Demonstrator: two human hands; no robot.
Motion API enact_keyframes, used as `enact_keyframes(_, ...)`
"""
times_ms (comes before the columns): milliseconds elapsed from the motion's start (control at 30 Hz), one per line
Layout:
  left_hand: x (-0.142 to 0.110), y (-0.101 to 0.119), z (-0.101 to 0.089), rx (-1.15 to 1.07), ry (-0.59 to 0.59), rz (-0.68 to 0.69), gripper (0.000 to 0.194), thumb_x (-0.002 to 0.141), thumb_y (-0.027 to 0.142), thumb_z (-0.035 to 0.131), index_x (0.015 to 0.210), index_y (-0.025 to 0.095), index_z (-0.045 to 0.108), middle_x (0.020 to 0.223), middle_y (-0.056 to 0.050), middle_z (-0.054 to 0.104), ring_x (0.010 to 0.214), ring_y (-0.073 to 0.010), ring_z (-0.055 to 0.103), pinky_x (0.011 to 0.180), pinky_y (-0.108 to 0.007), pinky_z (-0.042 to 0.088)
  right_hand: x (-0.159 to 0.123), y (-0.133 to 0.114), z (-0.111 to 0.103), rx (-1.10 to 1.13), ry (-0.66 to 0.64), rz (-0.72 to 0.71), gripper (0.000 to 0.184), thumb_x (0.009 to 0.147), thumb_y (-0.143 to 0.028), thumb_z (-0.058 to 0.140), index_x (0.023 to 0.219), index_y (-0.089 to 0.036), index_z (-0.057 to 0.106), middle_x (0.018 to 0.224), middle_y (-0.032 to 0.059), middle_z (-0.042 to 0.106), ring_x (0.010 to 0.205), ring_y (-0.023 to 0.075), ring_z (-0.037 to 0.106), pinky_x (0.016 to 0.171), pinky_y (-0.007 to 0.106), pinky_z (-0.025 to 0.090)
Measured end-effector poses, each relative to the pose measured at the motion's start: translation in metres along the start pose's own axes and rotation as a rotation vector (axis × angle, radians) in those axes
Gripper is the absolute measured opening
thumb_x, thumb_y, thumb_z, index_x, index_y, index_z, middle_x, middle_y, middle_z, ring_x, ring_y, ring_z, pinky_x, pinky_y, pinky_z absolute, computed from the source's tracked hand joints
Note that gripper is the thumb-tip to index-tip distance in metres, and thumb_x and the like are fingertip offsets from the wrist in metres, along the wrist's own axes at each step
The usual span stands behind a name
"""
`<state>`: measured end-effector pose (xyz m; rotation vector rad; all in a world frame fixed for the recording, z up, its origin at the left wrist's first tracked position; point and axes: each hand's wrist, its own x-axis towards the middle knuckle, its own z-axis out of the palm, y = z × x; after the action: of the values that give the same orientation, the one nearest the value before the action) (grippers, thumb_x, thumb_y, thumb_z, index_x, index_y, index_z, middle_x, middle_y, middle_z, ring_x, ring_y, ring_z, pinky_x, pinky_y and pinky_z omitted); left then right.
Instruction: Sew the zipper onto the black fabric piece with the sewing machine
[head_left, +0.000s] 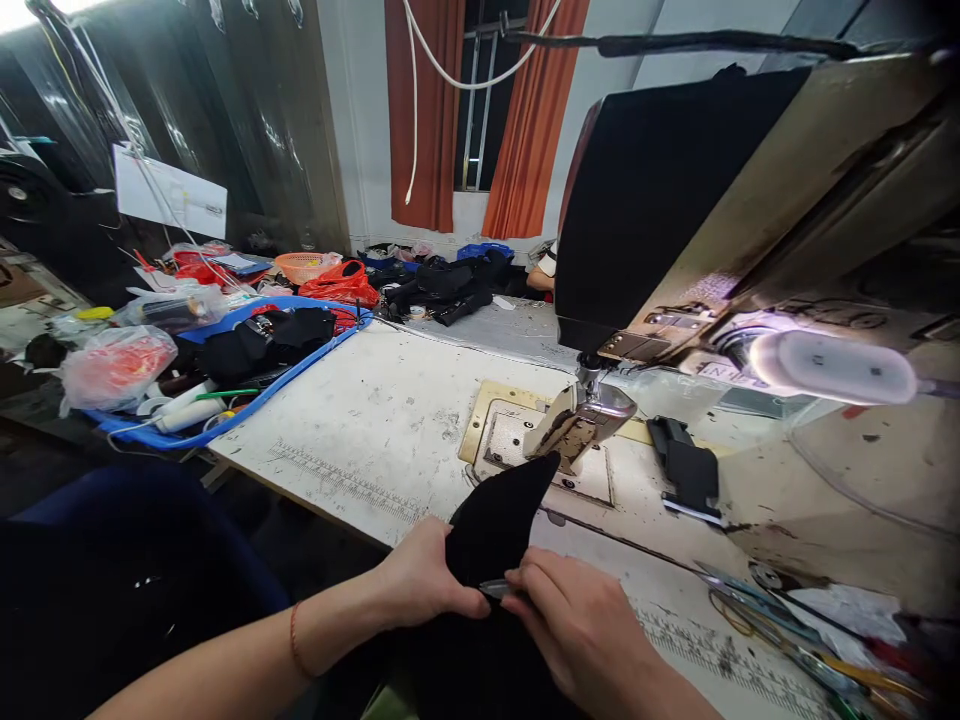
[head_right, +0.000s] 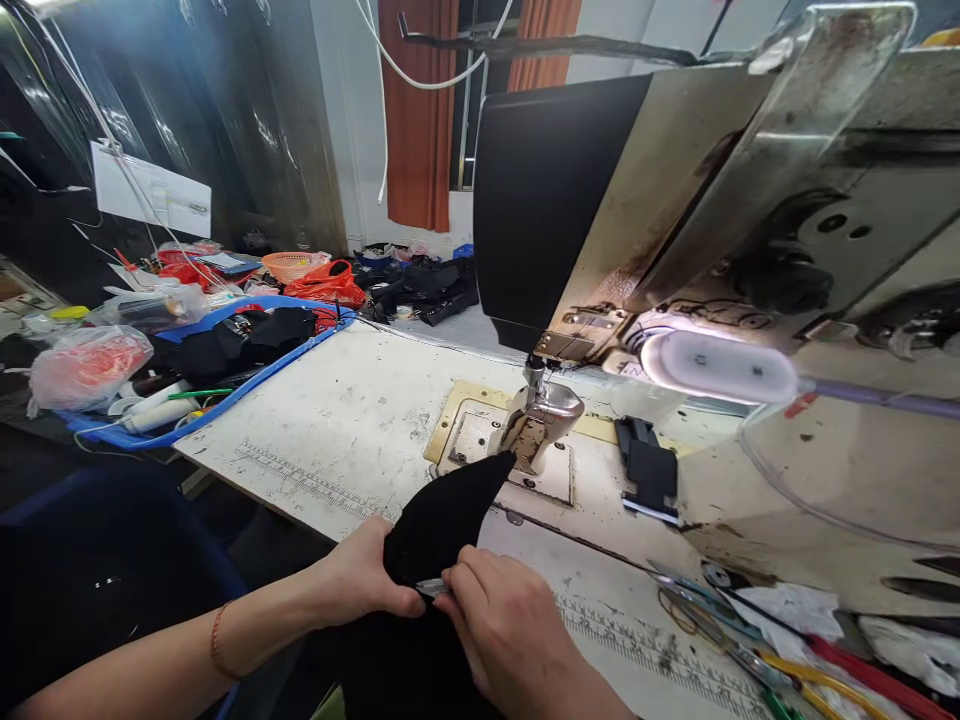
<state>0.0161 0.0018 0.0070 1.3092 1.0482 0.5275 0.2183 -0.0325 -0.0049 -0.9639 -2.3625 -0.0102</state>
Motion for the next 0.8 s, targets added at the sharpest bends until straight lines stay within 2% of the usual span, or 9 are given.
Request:
enact_keyframes(100, 0.000, 0.000, -0.001, 0.033, 0.012, -0.015, 0.021, 0.050, 0.016, 0.076, 0.061, 0.014, 0.058, 0.058, 0.006, 0.048, 0.056, -0.0096, 0.041, 0.049, -0.022, 0.030, -0.001, -0.001, -0.005, -0.027, 0.021, 0.017, 0.016, 0.093, -0.013, 0.046, 0.081, -0.019, 0.055, 0.068, 0.0026, 0.058, 0.054, 0.0158, 0.053, 0.049, 0.028, 0.031)
enact_keyframes(200, 0.000, 0.001, -0.001, 0.049, 0.011, -0.018, 0.021, 0.050, 0.017, 0.077, 0.065, 0.014, 0.063, 0.061, 0.004, 0.054, 0.058, -0.0119, 0.047, 0.053, -0.023, 0.035, -0.001, 0.001, -0.012, 0.026, 0.030, 0.089, 0.010, 0.094, -0.017, 0.048, 0.086, -0.020, 0.055, 0.071, 0.0022, 0.060, 0.056, 0.0156, 0.055, 0.050, 0.027, 0.034)
enact_keyframes(267, -0.001, 0.003, -0.001, 0.052, 0.003, -0.014, 0.022, 0.050, 0.019, 0.077, 0.070, 0.013, 0.067, 0.064, 0.003, 0.058, 0.061, -0.0137, 0.051, 0.055, -0.023, 0.038, -0.002, 0.002, -0.016, 0.060, -0.009, 0.131, 0.004, 0.093, -0.019, 0.051, 0.093, -0.020, 0.054, 0.077, 0.0027, 0.062, 0.061, 0.0164, 0.058, 0.052, 0.027, 0.037)
enact_keyframes(367, -0.001, 0.003, 0.000, 0.034, -0.008, 0.002, 0.026, 0.051, 0.019, 0.077, 0.075, 0.013, 0.070, 0.067, 0.003, 0.060, 0.065, -0.0148, 0.053, 0.059, -0.024, 0.040, -0.003, 0.002, -0.016, 0.104, -0.110, 0.156, 0.006, 0.092, -0.019, 0.052, 0.097, -0.021, 0.054, 0.082, 0.0033, 0.063, 0.066, 0.0181, 0.060, 0.054, 0.028, 0.039)
enact_keyframes(500, -0.002, 0.003, 0.001, 0.010, -0.015, 0.015, 0.025, 0.049, 0.020, 0.078, 0.071, 0.013, 0.067, 0.066, 0.003, 0.057, 0.062, -0.0127, 0.049, 0.057, -0.023, 0.037, -0.005, 0.000, -0.010, 0.164, -0.165, 0.176, 0.006, 0.093, -0.018, 0.049, 0.094, -0.022, 0.054, 0.079, 0.0026, 0.062, 0.067, 0.0183, 0.060, 0.056, 0.029, 0.041)
enact_keyframes(600, -0.002, 0.002, 0.001, 0.012, -0.020, 0.009, 0.022, 0.050, 0.019, 0.077, 0.066, 0.013, 0.062, 0.063, 0.004, 0.052, 0.059, -0.0106, 0.043, 0.053, -0.023, 0.033, -0.003, -0.001, -0.008, 0.179, -0.164, 0.176, 0.009, 0.094, -0.019, 0.046, 0.093, -0.021, 0.055, 0.079, 0.0029, 0.062, 0.066, 0.0178, 0.060, 0.056, 0.029, 0.041)
enact_keyframes(800, -0.002, 0.002, 0.001, 0.015, -0.024, 0.012, 0.022, 0.052, 0.019, 0.076, 0.066, 0.014, 0.060, 0.063, 0.005, 0.049, 0.059, -0.0100, 0.041, 0.051, -0.022, 0.030, 0.003, -0.005, -0.009, 0.124, -0.140, 0.152, 0.010, 0.092, -0.017, 0.047, 0.088, -0.020, 0.055, 0.075, 0.0027, 0.063, 0.063, 0.0175, 0.060, 0.053, 0.028, 0.040)
